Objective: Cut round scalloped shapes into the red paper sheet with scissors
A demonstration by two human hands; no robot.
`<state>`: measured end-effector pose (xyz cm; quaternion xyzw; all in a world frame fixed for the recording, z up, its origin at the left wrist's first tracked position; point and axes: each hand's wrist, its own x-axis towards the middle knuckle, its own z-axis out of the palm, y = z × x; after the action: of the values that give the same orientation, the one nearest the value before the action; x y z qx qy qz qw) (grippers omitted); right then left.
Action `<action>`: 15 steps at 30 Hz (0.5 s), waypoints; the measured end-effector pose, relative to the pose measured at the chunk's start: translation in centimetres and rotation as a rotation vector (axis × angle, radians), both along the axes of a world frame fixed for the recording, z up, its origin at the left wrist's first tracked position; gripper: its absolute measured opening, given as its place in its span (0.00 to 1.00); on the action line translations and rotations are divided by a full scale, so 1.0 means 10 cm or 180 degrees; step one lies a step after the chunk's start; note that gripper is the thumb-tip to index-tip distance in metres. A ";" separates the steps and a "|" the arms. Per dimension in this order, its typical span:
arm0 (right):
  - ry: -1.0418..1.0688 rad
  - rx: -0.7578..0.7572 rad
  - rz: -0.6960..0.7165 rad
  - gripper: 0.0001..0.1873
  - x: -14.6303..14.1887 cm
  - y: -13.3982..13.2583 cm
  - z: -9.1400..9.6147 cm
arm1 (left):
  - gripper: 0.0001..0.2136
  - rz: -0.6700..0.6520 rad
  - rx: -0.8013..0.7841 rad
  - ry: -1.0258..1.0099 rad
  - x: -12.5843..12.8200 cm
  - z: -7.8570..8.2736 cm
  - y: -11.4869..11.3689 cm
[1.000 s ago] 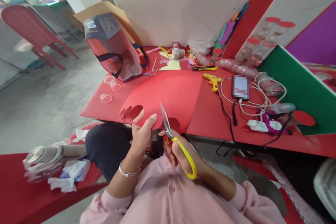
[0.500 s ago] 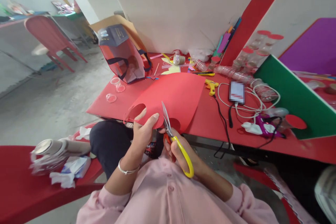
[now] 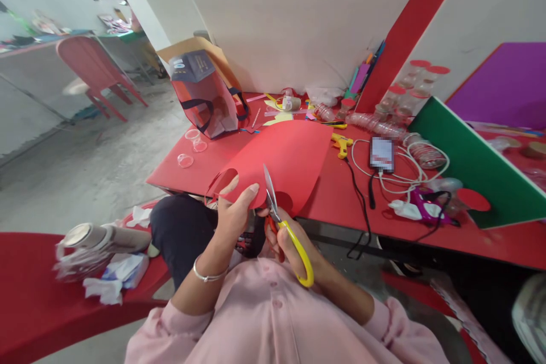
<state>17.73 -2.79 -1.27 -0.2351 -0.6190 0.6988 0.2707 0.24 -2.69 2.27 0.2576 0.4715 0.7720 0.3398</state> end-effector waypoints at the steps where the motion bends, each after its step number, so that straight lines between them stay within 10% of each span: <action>1: 0.0014 0.0016 -0.0001 0.46 0.00 0.00 -0.01 | 0.11 0.0016 -0.0003 -0.0029 0.00 0.00 0.00; 15: 0.0214 -0.0291 0.0023 0.46 -0.04 -0.04 -0.08 | 0.11 -0.0059 0.0062 -0.0123 -0.01 0.00 -0.02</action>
<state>17.31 -3.21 -2.05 -0.2215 -0.5778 0.7348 0.2777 0.14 -2.91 2.22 0.2502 0.4549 0.7782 0.3534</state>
